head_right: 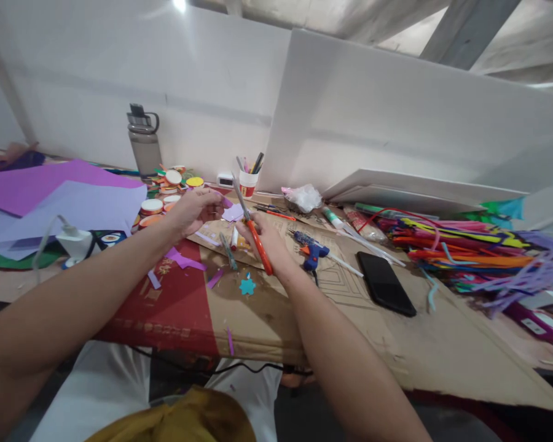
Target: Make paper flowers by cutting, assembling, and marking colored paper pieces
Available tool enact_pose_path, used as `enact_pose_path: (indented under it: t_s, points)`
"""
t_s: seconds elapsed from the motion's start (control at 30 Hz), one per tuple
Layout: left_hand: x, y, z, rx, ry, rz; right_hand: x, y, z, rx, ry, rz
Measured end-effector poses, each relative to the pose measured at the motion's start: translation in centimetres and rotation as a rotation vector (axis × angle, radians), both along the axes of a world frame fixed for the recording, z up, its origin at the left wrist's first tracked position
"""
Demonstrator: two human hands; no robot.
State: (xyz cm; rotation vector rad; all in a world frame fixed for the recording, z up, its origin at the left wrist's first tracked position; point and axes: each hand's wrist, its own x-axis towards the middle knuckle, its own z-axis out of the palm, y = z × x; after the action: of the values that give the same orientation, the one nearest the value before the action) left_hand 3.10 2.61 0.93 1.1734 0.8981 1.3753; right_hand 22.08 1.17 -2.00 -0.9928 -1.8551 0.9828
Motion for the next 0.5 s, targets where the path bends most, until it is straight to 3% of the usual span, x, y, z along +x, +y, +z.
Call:
enact_pose_path:
  t_s: [0.27,0.5]
  points:
    - [-1.2,0.5,0.4,-0.012,-0.027,0.048,0.3,-1.0,0.9,0.037,-0.162,0.050]
    - [-1.5,0.6,0.4,-0.009,0.022,0.004,0.1,-1.3,1.0,0.038,-0.108,0.088]
